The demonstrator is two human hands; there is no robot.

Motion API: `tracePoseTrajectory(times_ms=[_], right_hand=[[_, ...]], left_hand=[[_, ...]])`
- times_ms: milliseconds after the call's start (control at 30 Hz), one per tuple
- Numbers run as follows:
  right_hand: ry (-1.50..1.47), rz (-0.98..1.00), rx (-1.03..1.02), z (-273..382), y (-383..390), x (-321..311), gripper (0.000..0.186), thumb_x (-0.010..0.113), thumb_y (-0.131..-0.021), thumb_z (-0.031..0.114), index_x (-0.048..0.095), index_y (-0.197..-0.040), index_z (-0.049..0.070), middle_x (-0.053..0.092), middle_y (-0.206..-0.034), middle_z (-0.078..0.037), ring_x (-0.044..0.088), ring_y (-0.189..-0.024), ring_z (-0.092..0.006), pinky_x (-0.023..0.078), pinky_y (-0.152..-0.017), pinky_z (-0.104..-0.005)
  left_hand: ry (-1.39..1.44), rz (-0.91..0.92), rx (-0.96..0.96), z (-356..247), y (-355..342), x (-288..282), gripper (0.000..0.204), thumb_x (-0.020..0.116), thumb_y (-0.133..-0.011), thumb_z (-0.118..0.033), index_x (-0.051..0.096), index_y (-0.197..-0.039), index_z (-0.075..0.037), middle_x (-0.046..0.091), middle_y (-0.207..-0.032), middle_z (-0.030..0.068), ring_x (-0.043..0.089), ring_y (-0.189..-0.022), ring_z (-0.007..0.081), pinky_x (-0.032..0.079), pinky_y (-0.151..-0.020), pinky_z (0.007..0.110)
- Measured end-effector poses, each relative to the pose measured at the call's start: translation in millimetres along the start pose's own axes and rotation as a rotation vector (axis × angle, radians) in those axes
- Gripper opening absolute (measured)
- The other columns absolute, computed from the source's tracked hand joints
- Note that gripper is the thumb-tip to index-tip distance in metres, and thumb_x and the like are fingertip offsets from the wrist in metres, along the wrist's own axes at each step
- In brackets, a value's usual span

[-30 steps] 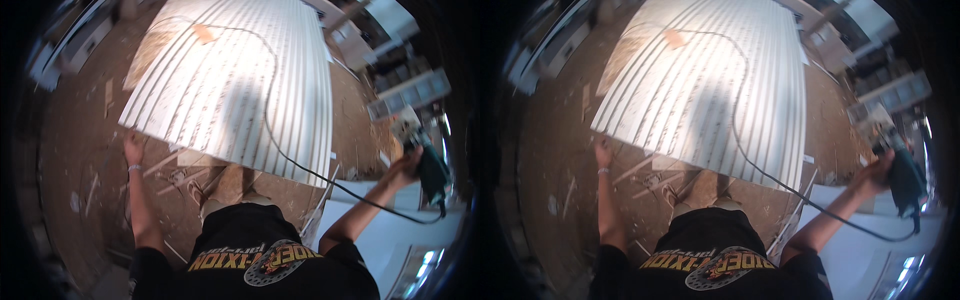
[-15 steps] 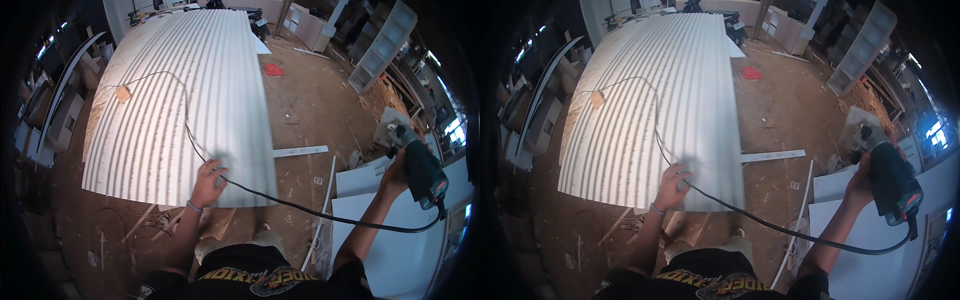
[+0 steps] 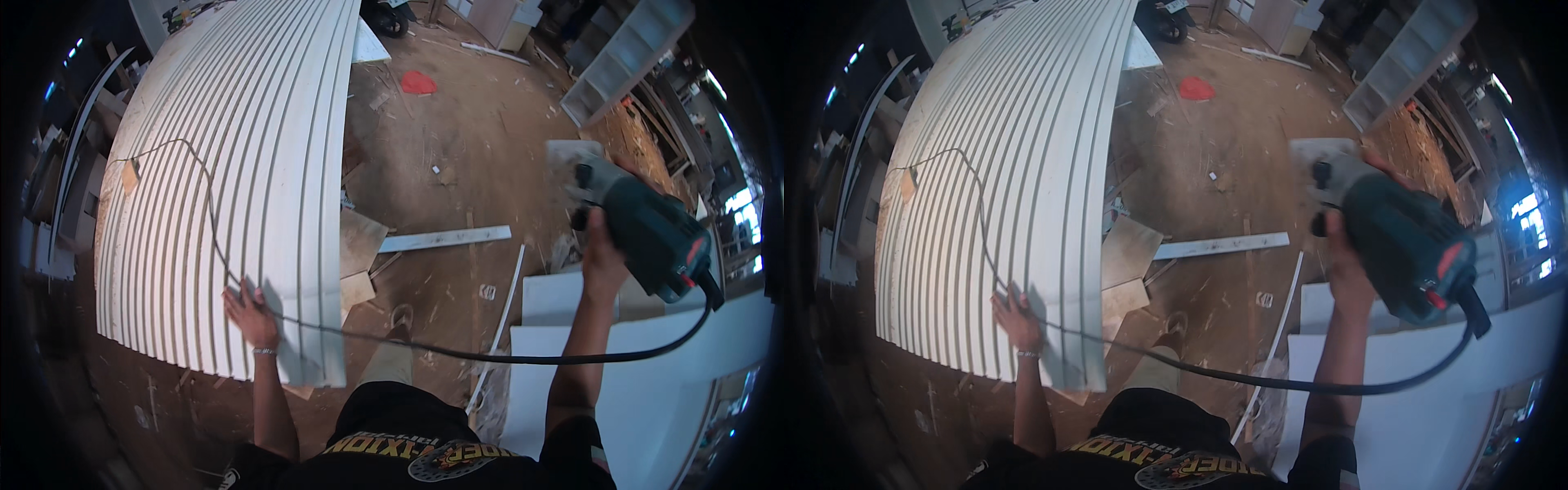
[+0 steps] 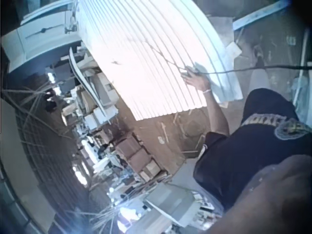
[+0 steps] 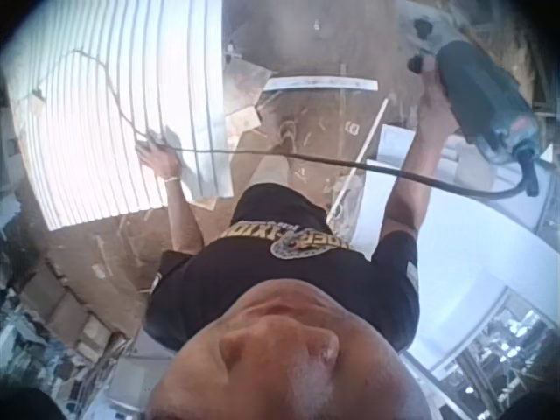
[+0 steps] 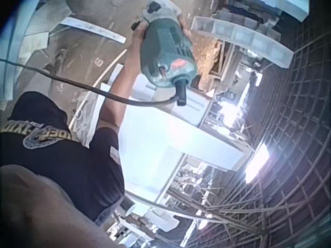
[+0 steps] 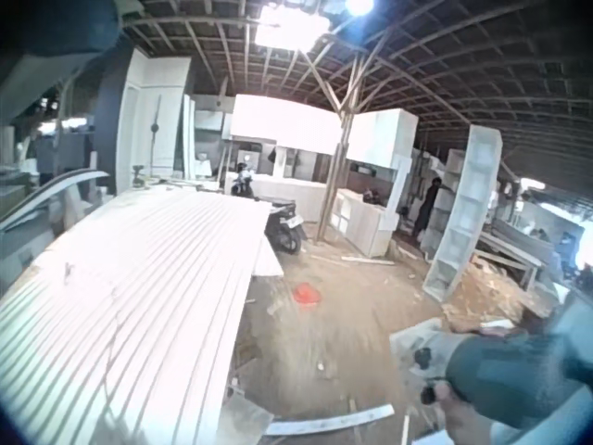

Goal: The person uses a hand-held router to cut grooves along the surface of a large white wooden panel, moving the tool steadily along the pre-marked lines while holding the board in place.

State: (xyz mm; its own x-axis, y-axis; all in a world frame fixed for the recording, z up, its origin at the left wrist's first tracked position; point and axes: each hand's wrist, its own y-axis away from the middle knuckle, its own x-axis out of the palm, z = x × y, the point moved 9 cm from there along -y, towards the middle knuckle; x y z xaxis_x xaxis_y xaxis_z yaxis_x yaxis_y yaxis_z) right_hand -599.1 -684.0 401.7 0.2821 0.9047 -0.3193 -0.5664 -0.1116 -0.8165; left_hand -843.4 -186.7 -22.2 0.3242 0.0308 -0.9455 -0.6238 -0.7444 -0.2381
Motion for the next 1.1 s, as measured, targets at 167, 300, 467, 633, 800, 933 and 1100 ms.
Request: tracePoseTrajectory(times_ms=[167,300,467,633,800,933,1100], right_hand=[[-0.075,0.108,-0.139,-102.4,-82.6,99.3,0.08,0.085,-0.084,0.039,0.044,-0.143,0.003,0.06,-0.139,-0.017,0.057,-0.128,-0.0273,0.041,-0.114,-0.0427],[-0.16,0.22,-0.141,-179.1,-146.3,163.4,0.078,0.084,-0.086,0.034,0.041,-0.143,0.004,0.06,-0.139,-0.017,0.054,-0.133,-0.0276,0.038,-0.117,-0.0432],[-0.578,0.313,-0.032,-260.7,-213.6,261.9,0.077,0.084,-0.082,0.018,0.039,-0.143,0.006,0.054,-0.14,-0.012,0.05,-0.134,-0.0245,0.035,-0.116,-0.0393],[-0.594,0.449,0.008,-340.8,-301.0,400.0,0.054,0.078,-0.085,0.006,0.057,-0.135,0.001,0.061,-0.135,-0.01,0.057,-0.124,-0.0181,0.047,-0.105,-0.035],[-0.871,0.572,0.002,-444.4,-388.6,579.5,0.053,0.081,-0.084,0.005,0.06,-0.134,0.001,0.068,-0.123,-0.006,0.064,-0.114,-0.0188,0.051,-0.101,-0.0362],[-0.928,0.745,0.116,-473.7,-419.6,742.9,0.036,0.079,-0.087,0.009,0.065,-0.119,0.001,0.067,-0.118,-0.006,0.063,-0.107,-0.0162,0.05,-0.096,-0.0331],[-1.064,0.874,0.207,-480.1,-459.8,927.7,0.048,0.083,-0.083,0.005,0.058,-0.125,0.003,0.069,-0.107,-0.006,0.065,-0.098,-0.0151,0.053,-0.086,-0.032]], left_hand=[[0.141,-0.062,-0.201,10.0,-15.3,-10.1,0.05,0.039,-0.111,-0.04,0.052,-0.15,-0.012,0.043,-0.154,0.0261,0.039,-0.141,0.0439,0.031,-0.116,0.056],[0.217,-0.086,-0.307,-8.1,-31.4,-15.1,0.048,0.042,-0.111,-0.039,0.06,-0.141,-0.006,0.054,-0.143,0.0197,0.047,-0.132,0.0386,0.036,-0.113,0.051],[0.344,-0.235,-0.619,-17.4,-92.6,-22.6,0.047,0.043,-0.112,-0.037,0.068,-0.128,-0.001,0.067,-0.127,0.018,0.055,-0.127,0.031,0.042,-0.111,0.041],[0.658,-0.521,-0.668,-135.6,-239.6,22.5,0.044,0.046,-0.112,-0.031,0.065,-0.127,0.005,0.069,-0.123,0.0165,0.065,-0.113,0.0234,0.048,-0.107,0.038],[0.663,-0.493,-0.556,-294.9,-435.3,138.4,0.033,0.054,-0.11,-0.025,0.067,-0.128,0.0,0.07,-0.118,0.0116,0.064,-0.107,0.0167,0.051,-0.094,0.031],[0.112,-0.326,-0.455,-333.7,-557.7,194.8,0.045,0.046,-0.11,-0.034,0.052,-0.15,-0.013,0.053,-0.15,0.022,0.045,-0.143,0.0376,0.031,-0.117,0.05],[-0.155,-0.176,-0.634,-347.3,-591.3,217.0,0.05,0.039,-0.111,-0.041,0.045,-0.157,-0.022,0.042,-0.16,0.0187,0.033,-0.152,0.0324,0.02,-0.121,0.053]])
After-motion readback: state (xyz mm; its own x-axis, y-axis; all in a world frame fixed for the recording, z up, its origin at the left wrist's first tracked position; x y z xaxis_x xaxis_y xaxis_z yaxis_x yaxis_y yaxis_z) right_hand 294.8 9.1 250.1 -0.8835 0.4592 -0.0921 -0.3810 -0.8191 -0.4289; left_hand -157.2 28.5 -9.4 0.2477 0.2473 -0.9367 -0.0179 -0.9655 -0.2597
